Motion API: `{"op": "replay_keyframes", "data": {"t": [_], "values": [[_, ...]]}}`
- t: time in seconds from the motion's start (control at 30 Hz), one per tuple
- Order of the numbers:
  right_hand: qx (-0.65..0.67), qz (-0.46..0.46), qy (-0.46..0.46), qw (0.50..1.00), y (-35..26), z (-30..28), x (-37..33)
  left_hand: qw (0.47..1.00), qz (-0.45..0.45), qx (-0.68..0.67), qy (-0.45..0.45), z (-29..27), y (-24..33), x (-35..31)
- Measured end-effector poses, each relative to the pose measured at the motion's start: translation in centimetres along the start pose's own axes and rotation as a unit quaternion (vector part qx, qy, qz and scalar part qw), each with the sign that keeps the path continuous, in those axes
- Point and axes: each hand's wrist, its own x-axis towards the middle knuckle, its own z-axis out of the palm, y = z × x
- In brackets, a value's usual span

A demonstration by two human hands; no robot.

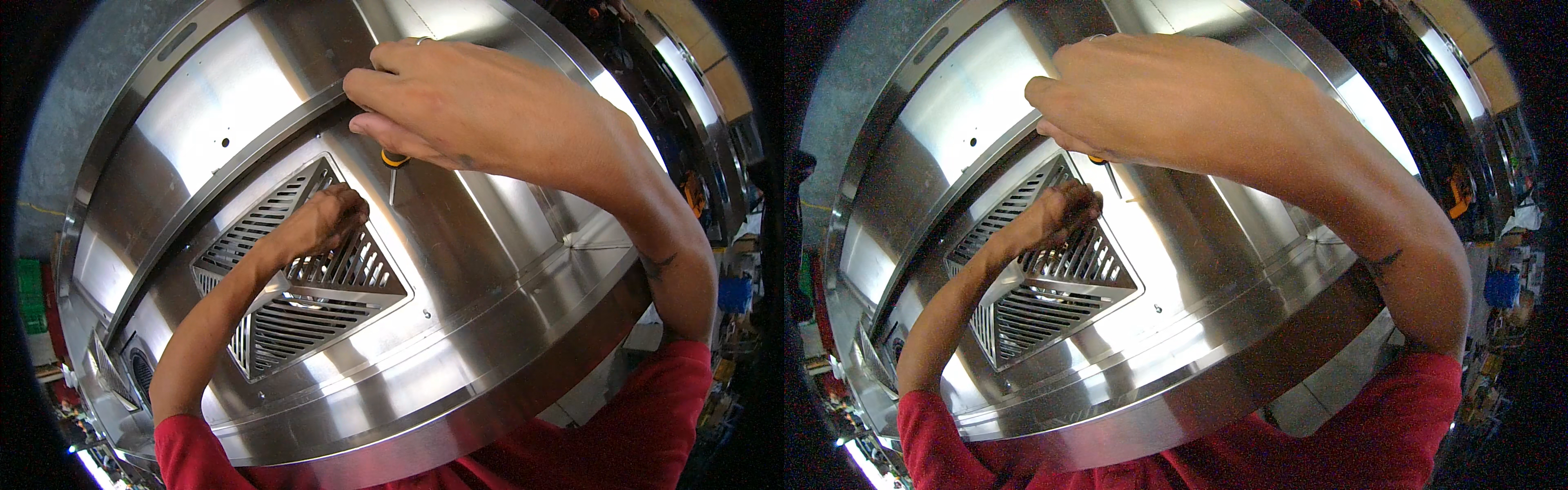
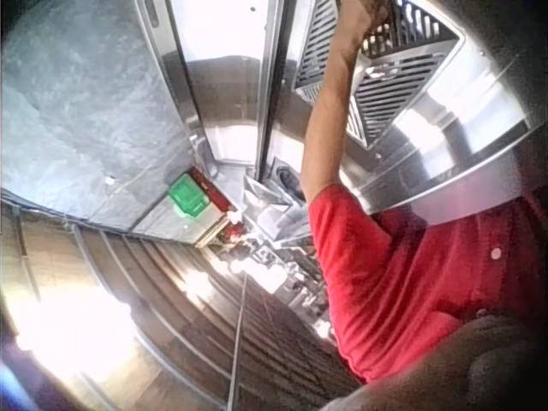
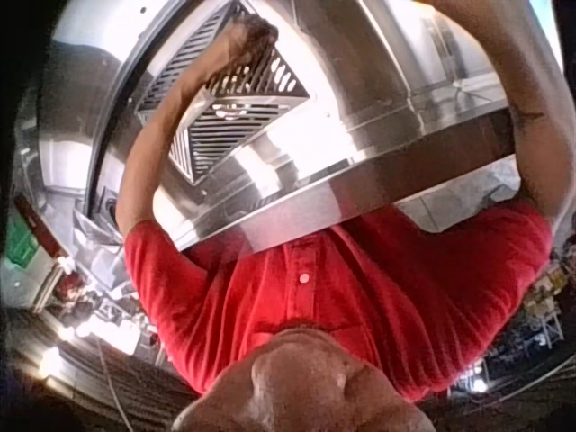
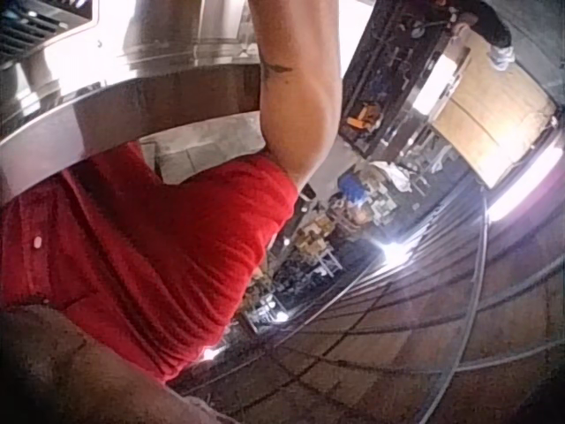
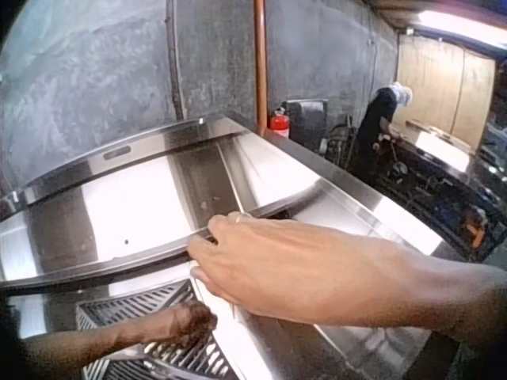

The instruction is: The person uses a screwdriver to fasten triangular metal vent grilles onto a stainless steel kitchen exhaust hood. They align each grille, insert screws, and tighten them in sequence across multiple sections of the hood.

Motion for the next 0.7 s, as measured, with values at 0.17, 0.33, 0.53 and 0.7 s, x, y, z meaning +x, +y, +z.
{"op": "replay_keyframes", "data": {"t": [0.17, 0.33, 0.53, 0.7], "values": [[0.008, 0.014, -0.012, 1.0, 0.1, -0.3, -0.1, 0.999, -0.034, 0.024, 0.022, 0.1, 1.9, 0.0], [0.01, 0.006, 0.007, 1.0, 0.0, 0.0, -0.1, 0.989, 0.052, 0.11, 0.079, 1.0, 1.9, -1.3], [0.011, 0.007, 0.008, 1.0, 0.0, 0.3, -0.3, 0.995, 0.01, 0.073, 0.073, 0.6, 2.8, -1.5], [0.016, -0.008, 0.028, 0.999, -0.1, 0.6, -0.4, 0.992, 0.039, 0.103, 0.057, 0.4, 2.0, -1.3]]}}
